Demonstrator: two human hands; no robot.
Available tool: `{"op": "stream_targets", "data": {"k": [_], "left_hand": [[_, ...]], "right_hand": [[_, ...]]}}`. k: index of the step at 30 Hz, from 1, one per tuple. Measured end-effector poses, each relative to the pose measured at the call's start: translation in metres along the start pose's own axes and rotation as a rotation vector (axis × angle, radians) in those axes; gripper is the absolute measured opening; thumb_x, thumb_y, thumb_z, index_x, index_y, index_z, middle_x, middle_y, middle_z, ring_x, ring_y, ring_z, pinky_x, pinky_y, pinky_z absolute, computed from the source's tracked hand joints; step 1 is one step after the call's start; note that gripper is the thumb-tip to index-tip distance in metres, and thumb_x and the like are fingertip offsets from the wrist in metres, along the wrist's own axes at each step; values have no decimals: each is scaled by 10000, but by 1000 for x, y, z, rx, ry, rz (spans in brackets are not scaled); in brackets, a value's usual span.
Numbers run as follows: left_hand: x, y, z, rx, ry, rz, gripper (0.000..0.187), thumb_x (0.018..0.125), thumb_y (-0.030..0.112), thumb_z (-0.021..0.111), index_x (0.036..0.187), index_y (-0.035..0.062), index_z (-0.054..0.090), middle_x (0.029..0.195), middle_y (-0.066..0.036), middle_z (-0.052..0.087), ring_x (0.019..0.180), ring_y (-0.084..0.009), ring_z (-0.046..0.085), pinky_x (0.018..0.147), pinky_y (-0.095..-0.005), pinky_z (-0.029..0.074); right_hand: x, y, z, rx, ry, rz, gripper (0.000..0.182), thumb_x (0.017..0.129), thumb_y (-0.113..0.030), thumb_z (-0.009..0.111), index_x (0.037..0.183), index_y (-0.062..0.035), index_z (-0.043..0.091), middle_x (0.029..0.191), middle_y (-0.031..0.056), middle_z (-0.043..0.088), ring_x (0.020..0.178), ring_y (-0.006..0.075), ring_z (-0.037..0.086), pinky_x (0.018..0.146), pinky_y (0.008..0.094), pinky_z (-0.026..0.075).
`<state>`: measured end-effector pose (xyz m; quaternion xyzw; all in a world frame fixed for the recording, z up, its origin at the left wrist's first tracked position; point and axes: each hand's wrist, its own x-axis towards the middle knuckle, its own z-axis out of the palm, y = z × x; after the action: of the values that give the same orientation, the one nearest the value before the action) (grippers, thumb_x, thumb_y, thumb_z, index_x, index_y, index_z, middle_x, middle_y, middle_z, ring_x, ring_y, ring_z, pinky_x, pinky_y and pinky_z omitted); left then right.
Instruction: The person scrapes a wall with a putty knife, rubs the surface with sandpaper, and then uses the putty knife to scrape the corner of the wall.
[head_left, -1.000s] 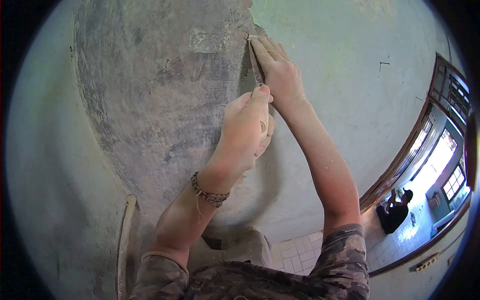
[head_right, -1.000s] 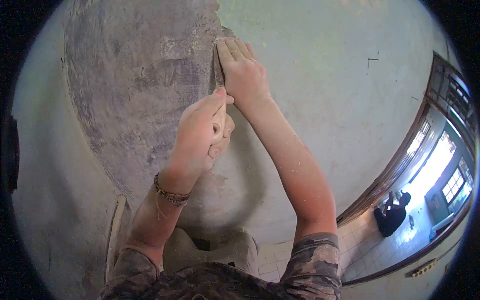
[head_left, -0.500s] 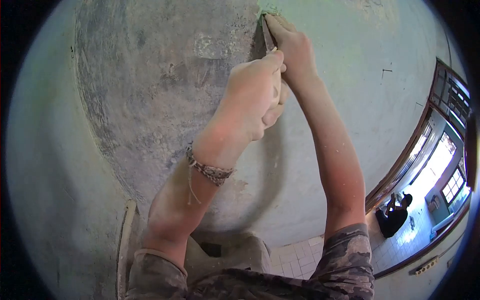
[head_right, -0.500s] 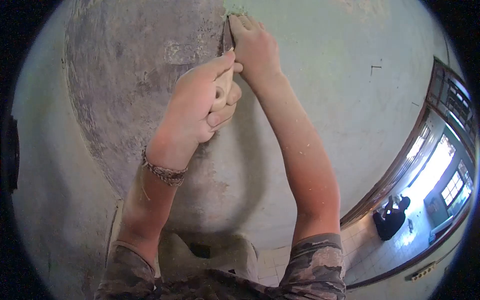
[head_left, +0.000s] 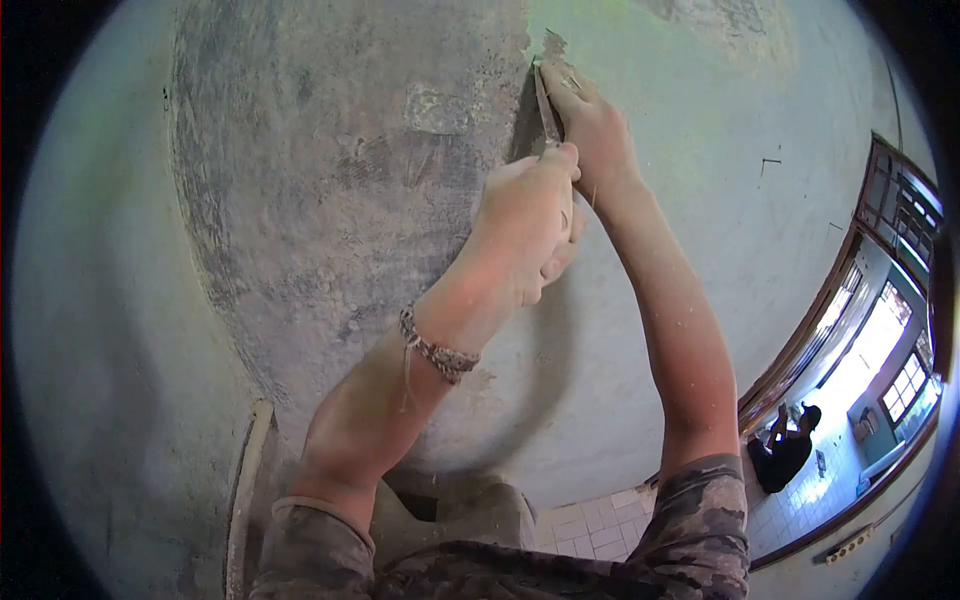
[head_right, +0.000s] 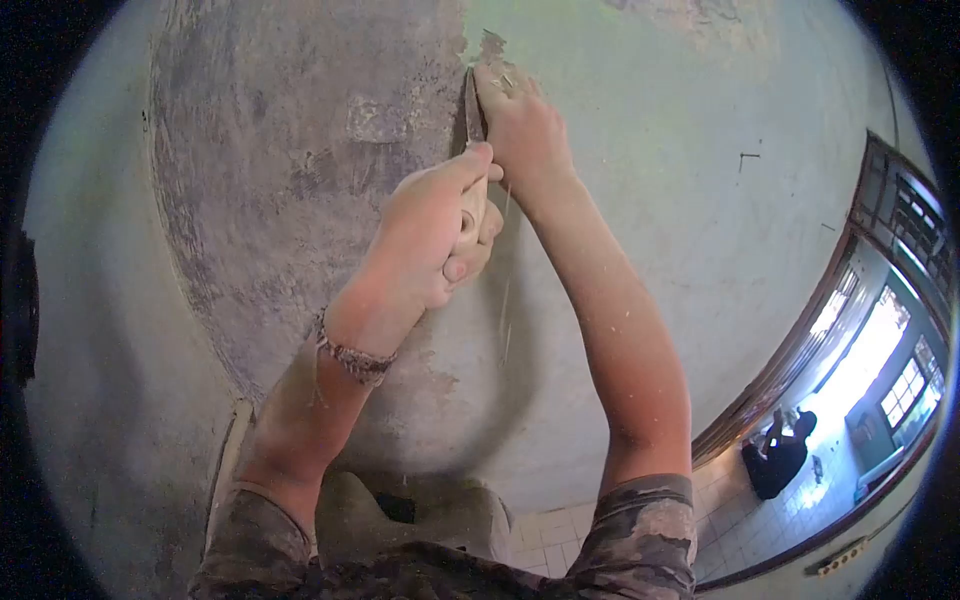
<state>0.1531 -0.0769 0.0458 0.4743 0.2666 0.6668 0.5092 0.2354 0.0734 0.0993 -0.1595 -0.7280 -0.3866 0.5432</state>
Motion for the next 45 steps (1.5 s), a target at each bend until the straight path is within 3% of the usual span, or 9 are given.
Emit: {"op": "stream_targets", "data": {"k": [8, 11, 14, 20, 22, 29, 31, 42, 45], "left_hand": [[9, 10, 11, -34, -34, 27, 367, 953, 325, 498, 1113, -4, 465, 598, -86, 516, 311, -112, 328, 301, -265, 212], [20, 15, 9, 29, -37, 14, 356, 953, 315, 497, 1106, -4, 461, 599, -88, 517, 311, -113, 323, 303, -269, 218], [19, 26, 24, -20, -30, 42, 343, 953, 305, 493, 1101, -3, 457, 593, -88, 511, 315, -116, 325, 305, -274, 220], [30, 31, 14, -17, -87, 62, 328, 948, 295, 499, 1087, 2, 453, 588, -90, 511, 326, -115, 335, 312, -274, 230], [28, 27, 20, -49, -75, 50, 322, 947, 291, 500, 1081, 2, 450, 586, -90, 506, 327, -115, 330, 313, -274, 230], [33, 39, 25, -22, -89, 58, 297, 944, 280, 496, 1061, 11, 448, 584, -79, 494, 331, -113, 328, 317, -272, 218], [29, 36, 30, -54, -84, 45, 290, 942, 276, 496, 1056, 13, 450, 588, -77, 494, 334, -113, 330, 320, -272, 219], [29, 41, 30, -92, -74, 80, 256, 937, 252, 492, 1039, 23, 444, 613, -85, 500, 340, -114, 342, 319, -268, 219], [29, 41, 28, -51, -111, 35, 249, 938, 245, 484, 1037, 20, 439, 609, -87, 495, 343, -112, 337, 318, -269, 217]], "right_hand": [[20, 8, -18, 84, -166, 46, 381, 776, -224, 563, 1119, -60, 545, 1054, 158, 635, 1004, 382, 599, 802, 465, 515], [19, 13, -9, 22, 43, -50, 347, 770, -221, 568, 1071, -49, 563, 1014, 144, 645, 981, 377, 608, 794, 464, 514], [32, 15, -20, 102, -203, 58, 375, 777, -211, 560, 1113, -44, 561, 1089, 140, 630, 1004, 370, 607, 810, 459, 518], [43, 21, -13, -13, -16, -38, 296, 792, -198, 548, 1048, -49, 568, 1032, 158, 637, 949, 387, 612, 788, 453, 516], [48, 18, -29, 60, -215, 49, 534, 761, -164, 597, 1283, -60, 554, 1211, 185, 595, 1038, 379, 595, 875, 394, 497], [58, 24, -28, -2, -208, 38, 548, 766, -188, 592, 1300, -78, 545, 1157, 208, 602, 973, 409, 593, 816, 421, 498], [56, 27, -33, 11, -287, 15, 252, 787, -214, 564, 980, -52, 544, 899, 194, 641, 867, 406, 617, 718, 480, 508], [59, 31, -30, 1, -244, 14, 394, 770, -193, 596, 1147, -77, 598, 961, 217, 638, 851, 439, 579, 712, 434, 497], [55, 28, -25, 80, -72, -79, 216, 789, -207, 561, 952, -66, 545, 857, 175, 655, 838, 399, 625, 720, 480, 503]]}}
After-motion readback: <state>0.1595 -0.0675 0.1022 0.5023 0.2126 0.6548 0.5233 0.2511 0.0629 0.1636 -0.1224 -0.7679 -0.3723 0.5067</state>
